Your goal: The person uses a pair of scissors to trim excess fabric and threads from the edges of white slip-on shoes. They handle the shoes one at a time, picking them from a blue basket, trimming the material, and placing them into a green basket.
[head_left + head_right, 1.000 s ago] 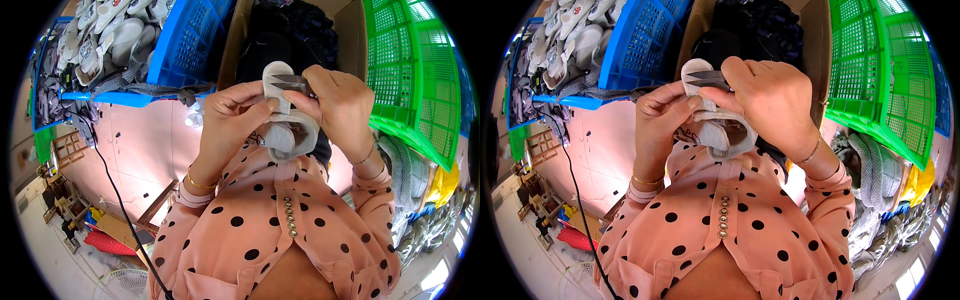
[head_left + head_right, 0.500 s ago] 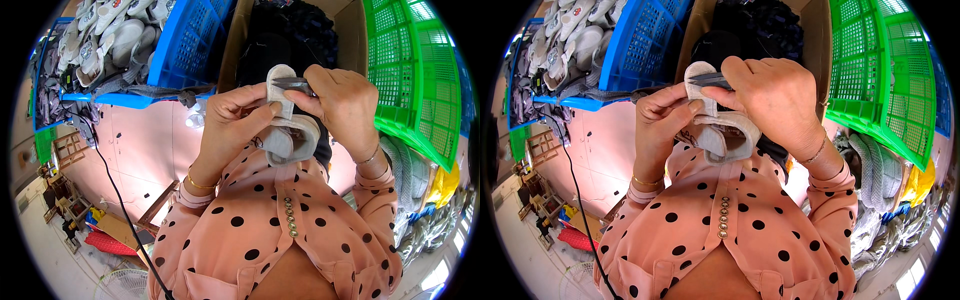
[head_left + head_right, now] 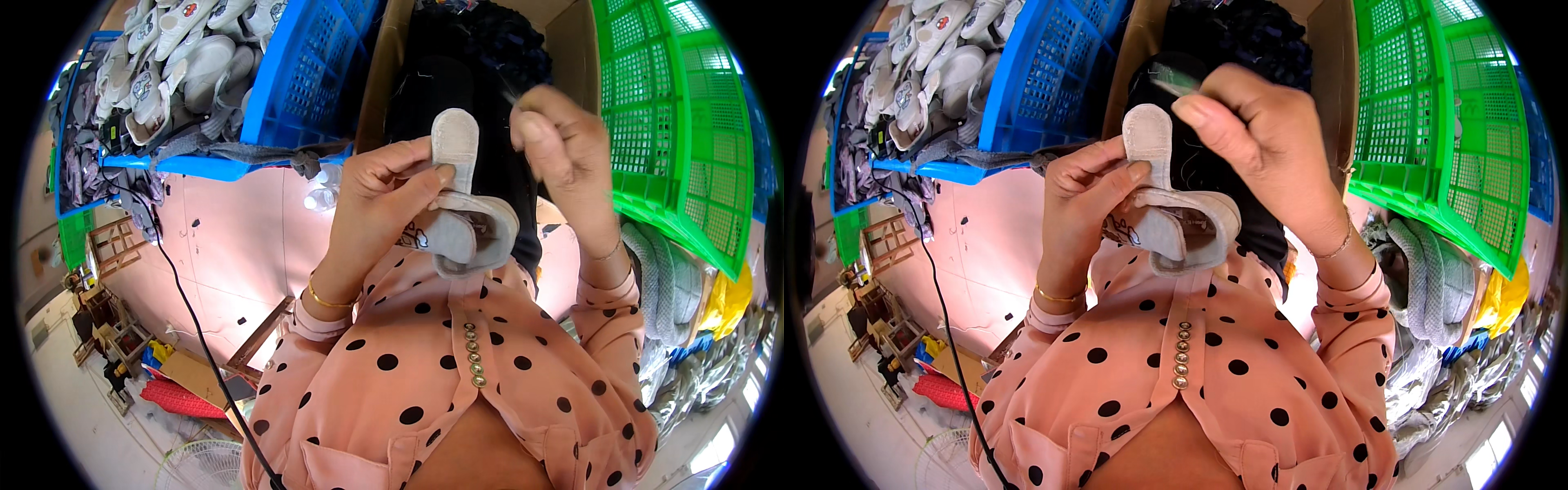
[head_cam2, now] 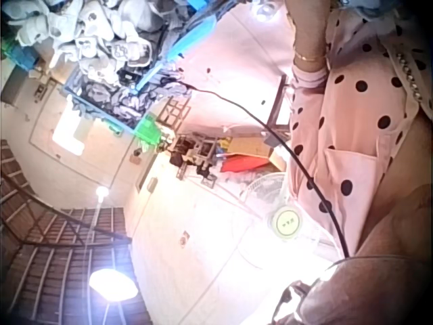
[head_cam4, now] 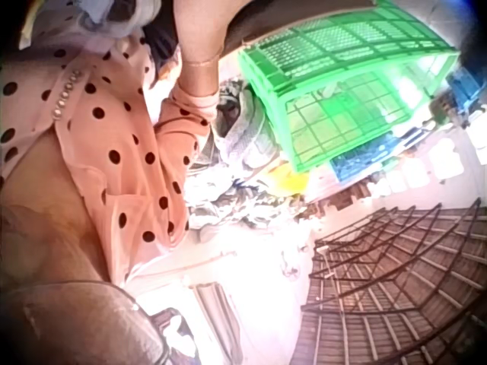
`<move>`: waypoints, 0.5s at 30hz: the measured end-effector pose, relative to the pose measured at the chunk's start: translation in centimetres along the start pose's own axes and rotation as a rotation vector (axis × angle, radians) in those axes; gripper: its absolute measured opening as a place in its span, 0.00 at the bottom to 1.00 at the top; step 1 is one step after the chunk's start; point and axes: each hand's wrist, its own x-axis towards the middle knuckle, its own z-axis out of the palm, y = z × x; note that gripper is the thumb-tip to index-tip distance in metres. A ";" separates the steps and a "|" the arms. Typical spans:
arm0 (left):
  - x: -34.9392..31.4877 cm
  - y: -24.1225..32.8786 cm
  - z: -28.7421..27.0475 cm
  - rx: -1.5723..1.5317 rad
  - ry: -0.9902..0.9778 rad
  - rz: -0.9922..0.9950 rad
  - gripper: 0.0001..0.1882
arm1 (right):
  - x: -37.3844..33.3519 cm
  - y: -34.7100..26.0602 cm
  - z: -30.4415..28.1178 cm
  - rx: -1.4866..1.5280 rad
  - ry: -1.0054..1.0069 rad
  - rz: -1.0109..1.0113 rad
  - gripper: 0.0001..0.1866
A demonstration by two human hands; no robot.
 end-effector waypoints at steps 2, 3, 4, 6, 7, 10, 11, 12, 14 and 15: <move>0.1 -0.2 -0.4 -0.003 -0.007 -0.023 0.15 | 0.3 -1.1 -0.2 0.001 0.116 0.058 0.21; 0.1 -0.5 -0.6 0.066 -0.039 0.022 0.14 | 0.1 -1.4 0.5 -0.122 0.095 -0.030 0.21; 0.0 -0.8 -0.9 0.135 -0.072 0.067 0.14 | -0.1 -1.6 1.4 -0.246 0.075 -0.118 0.22; 0.1 -1.0 -0.9 0.201 -0.082 0.104 0.14 | -0.2 -1.2 1.4 -0.428 -0.101 -0.137 0.18; 0.4 -1.2 -0.6 0.194 -0.062 0.099 0.13 | 0.4 0.4 1.4 -0.434 -0.044 -0.093 0.17; 0.1 -0.7 0.1 0.192 -0.001 0.048 0.12 | 3.4 3.5 -1.7 -0.506 0.355 0.114 0.15; 0.1 -0.5 0.3 0.192 0.019 0.024 0.12 | 2.9 2.4 -1.2 -0.427 0.218 0.045 0.15; 0.3 -0.4 0.3 0.225 -0.024 0.057 0.12 | 1.8 0.1 -0.3 -0.346 0.081 -0.023 0.15; 0.5 -0.2 0.0 0.286 -0.130 0.110 0.12 | 0.4 0.6 1.3 -0.327 -0.125 -0.110 0.16; 0.5 -0.2 0.1 0.256 -0.090 0.082 0.12 | 1.3 2.1 1.0 -0.478 -0.053 0.130 0.17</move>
